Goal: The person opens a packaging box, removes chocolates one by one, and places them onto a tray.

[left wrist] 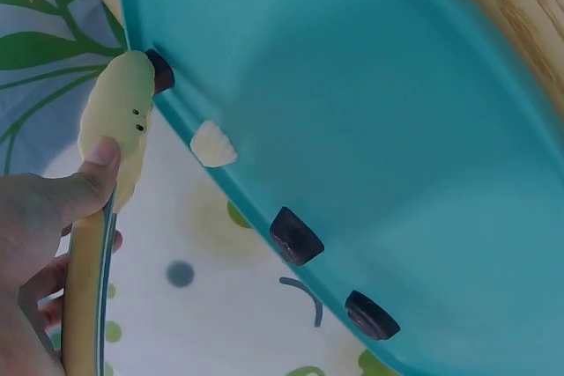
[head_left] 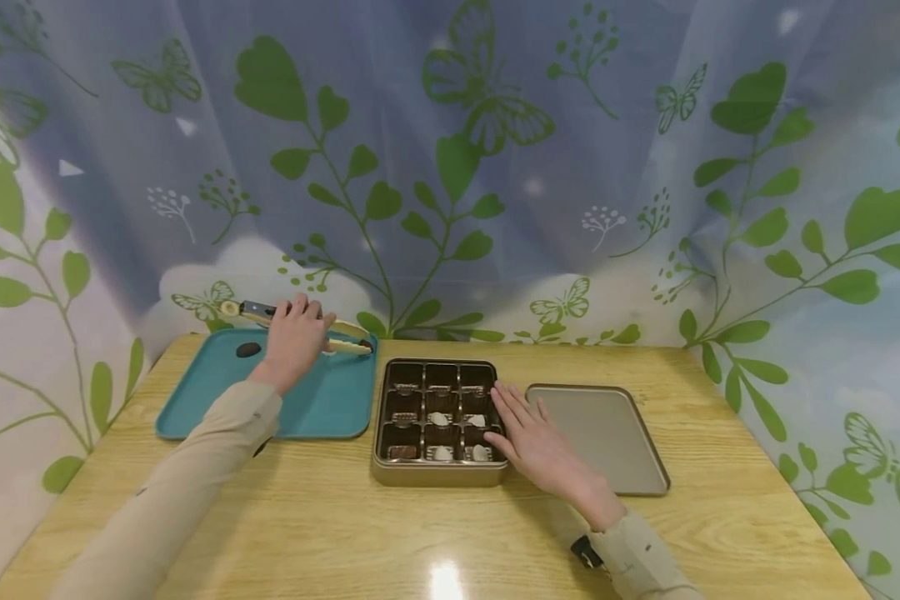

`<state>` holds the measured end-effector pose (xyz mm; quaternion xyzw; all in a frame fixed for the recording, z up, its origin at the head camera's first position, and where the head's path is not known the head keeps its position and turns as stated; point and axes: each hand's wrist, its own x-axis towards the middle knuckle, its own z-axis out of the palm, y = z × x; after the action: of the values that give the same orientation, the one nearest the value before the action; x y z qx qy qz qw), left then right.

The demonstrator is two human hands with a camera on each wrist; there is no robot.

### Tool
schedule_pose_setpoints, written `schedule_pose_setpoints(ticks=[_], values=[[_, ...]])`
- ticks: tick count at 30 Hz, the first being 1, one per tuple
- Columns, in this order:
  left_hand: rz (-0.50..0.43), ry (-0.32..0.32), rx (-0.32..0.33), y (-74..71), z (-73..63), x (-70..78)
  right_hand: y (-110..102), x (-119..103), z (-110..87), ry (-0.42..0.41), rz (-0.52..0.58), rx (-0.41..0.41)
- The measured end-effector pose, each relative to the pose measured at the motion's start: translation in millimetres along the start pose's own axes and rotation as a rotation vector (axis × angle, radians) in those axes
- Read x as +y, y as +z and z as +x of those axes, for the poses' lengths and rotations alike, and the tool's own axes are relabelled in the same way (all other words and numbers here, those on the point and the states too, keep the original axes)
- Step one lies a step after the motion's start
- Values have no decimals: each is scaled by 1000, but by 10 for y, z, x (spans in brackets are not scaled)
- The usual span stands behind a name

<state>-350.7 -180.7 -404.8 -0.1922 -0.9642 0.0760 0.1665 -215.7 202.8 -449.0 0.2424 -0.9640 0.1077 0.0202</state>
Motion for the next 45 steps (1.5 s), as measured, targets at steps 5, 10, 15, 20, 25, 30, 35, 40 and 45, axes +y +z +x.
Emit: schedule_pose_setpoints(ticks=[5,10,15,20,25,30,35,40,45], values=[[-21,-36,115,-41,-145,0,9,-11,-1,-7,6,-1],[-20,-17,206,-93,-343,18,-2,-14,-8,3,28,-7],[-29,18,260,-176,-519,47,-7,-3,-10,6,39,-5],[-37,61,298,-295,-633,103,-8,3,-11,8,40,4],[-36,117,308,-432,-654,252,-12,-1,-12,5,35,2],[-51,190,328,-550,-600,453,-7,-14,-2,5,28,-2],[-20,283,356,-640,-476,672,-3,-11,0,4,28,-1],[41,364,360,-686,-341,861,-10,-17,-6,-1,29,11],[103,446,321,-722,-251,1010,-14,-21,-9,-4,29,16]])
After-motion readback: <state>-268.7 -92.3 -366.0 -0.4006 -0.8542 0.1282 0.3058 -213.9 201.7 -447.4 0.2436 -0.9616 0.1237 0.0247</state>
